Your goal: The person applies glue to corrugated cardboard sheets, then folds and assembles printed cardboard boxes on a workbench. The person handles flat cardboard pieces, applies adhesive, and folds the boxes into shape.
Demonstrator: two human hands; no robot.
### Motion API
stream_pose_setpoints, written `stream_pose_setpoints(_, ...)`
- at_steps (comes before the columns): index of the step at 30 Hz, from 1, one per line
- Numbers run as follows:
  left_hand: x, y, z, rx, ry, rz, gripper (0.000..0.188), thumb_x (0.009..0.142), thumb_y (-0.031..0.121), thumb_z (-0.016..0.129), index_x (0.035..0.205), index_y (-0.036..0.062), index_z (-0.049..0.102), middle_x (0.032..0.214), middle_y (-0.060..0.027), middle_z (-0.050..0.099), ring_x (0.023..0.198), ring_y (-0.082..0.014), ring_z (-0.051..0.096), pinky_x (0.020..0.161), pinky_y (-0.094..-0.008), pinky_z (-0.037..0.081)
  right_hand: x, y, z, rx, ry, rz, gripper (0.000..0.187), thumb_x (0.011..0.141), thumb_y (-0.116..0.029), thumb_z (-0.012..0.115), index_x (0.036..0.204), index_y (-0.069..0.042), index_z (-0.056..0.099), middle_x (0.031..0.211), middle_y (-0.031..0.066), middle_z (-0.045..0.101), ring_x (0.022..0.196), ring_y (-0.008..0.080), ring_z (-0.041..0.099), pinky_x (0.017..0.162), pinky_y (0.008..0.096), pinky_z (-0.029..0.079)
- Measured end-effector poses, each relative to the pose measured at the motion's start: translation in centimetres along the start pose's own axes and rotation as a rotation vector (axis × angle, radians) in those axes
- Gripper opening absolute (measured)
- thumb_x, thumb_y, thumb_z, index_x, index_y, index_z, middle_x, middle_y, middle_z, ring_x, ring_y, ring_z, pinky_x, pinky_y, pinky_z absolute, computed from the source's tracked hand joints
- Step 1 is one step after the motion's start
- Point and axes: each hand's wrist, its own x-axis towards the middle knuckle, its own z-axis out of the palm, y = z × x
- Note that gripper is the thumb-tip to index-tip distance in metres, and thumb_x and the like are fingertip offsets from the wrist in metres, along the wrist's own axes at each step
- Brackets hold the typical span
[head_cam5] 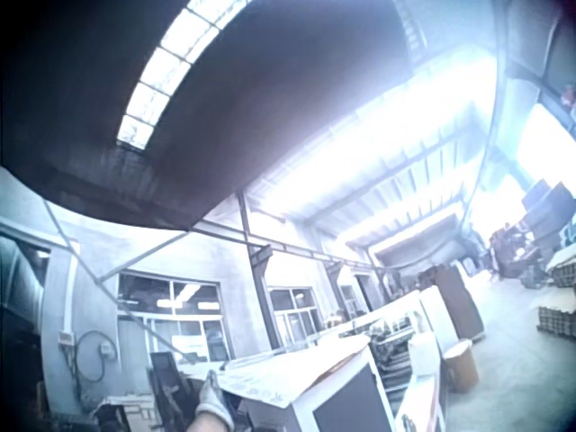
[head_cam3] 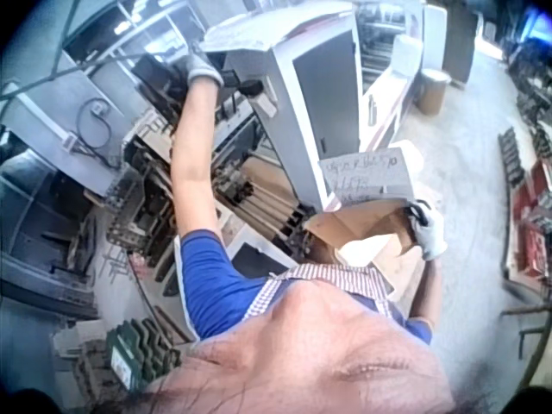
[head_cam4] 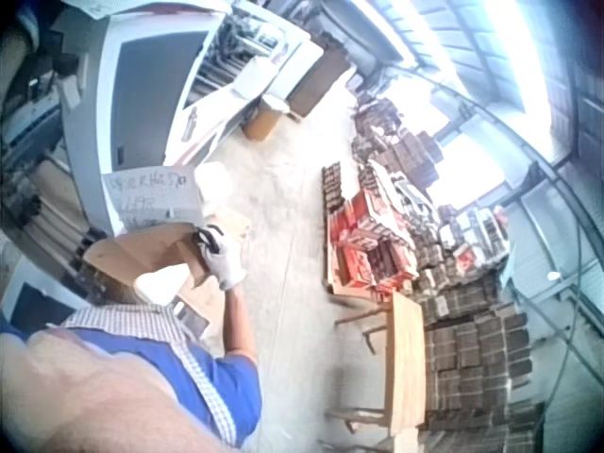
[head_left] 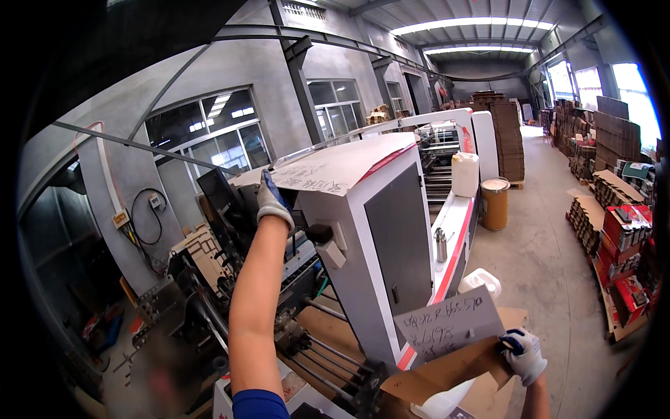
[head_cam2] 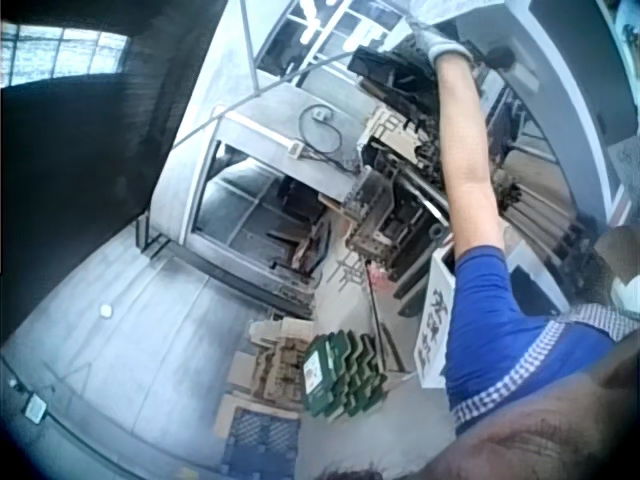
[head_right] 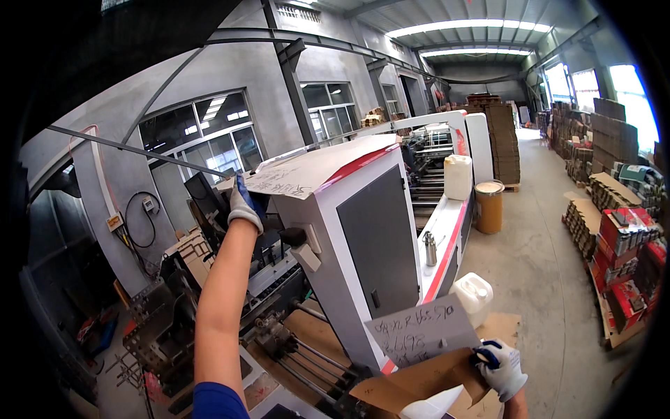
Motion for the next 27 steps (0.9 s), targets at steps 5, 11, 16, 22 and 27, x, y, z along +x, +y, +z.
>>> stream_pose_setpoints(5,-2.3,-1.1,-1.8,0.011,-0.071,-0.172,0.060,0.093,0.062,0.054,0.126,0.0118,0.059,0.117,-0.0135,0.067,0.102,-0.0323,0.066,0.095,-0.0460,0.053,2.8,0.8,-2.0,0.019,0.104,-0.024,0.026,0.068,-0.001,0.072,0.093,-0.004,0.072,0.095,0.0157,0.070,0.084,0.0365,0.067,0.075,0.0408,0.054)
stream_pose_setpoints(11,-7.4,-0.2,-3.0,0.134,0.018,-0.208,0.072,0.085,0.075,0.055,0.121,0.0119,0.059,0.107,-0.0128,0.067,0.092,-0.0312,0.065,0.084,-0.0416,0.054,7.1,0.6,-3.7,0.126,0.157,-0.052,0.022,0.074,0.004,0.068,0.097,0.001,0.069,0.095,0.0155,0.068,0.083,0.0309,0.066,0.077,0.0354,0.053)
stream_pose_setpoints(16,-11.4,-0.7,-4.0,0.271,0.056,-0.218,0.068,0.088,0.076,0.048,0.102,0.0124,0.067,0.085,-0.0089,0.072,0.078,-0.0261,0.068,0.073,-0.0376,0.054,8.1,1.2,-3.9,0.219,0.146,-0.043,0.021,0.076,0.006,0.066,0.096,0.003,0.068,0.094,0.0132,0.068,0.082,0.0255,0.066,0.078,0.0327,0.053)
stream_pose_setpoints(22,-19.8,-2.7,-2.0,0.586,-0.258,-0.624,0.059,0.095,0.064,0.050,0.115,0.0106,0.065,0.094,-0.0105,0.073,0.085,-0.0249,0.071,0.076,-0.0363,0.055,8.7,1.2,-3.6,0.358,0.105,-0.010,0.019,0.078,0.008,0.064,0.096,0.004,0.068,0.093,0.0114,0.067,0.081,0.0217,0.064,0.078,0.0307,0.052)
stream_pose_setpoints(27,-26.4,-7.5,-1.2,0.611,-0.632,-0.747,0.055,0.098,0.033,0.057,0.144,0.0050,0.047,0.135,-0.0134,0.059,0.124,-0.0241,0.058,0.099,-0.0351,0.048,8.9,1.8,-3.1,0.395,0.112,-0.004,0.020,0.077,0.008,0.063,0.097,0.005,0.067,0.093,0.0118,0.067,0.081,0.0207,0.064,0.078,0.0301,0.052)
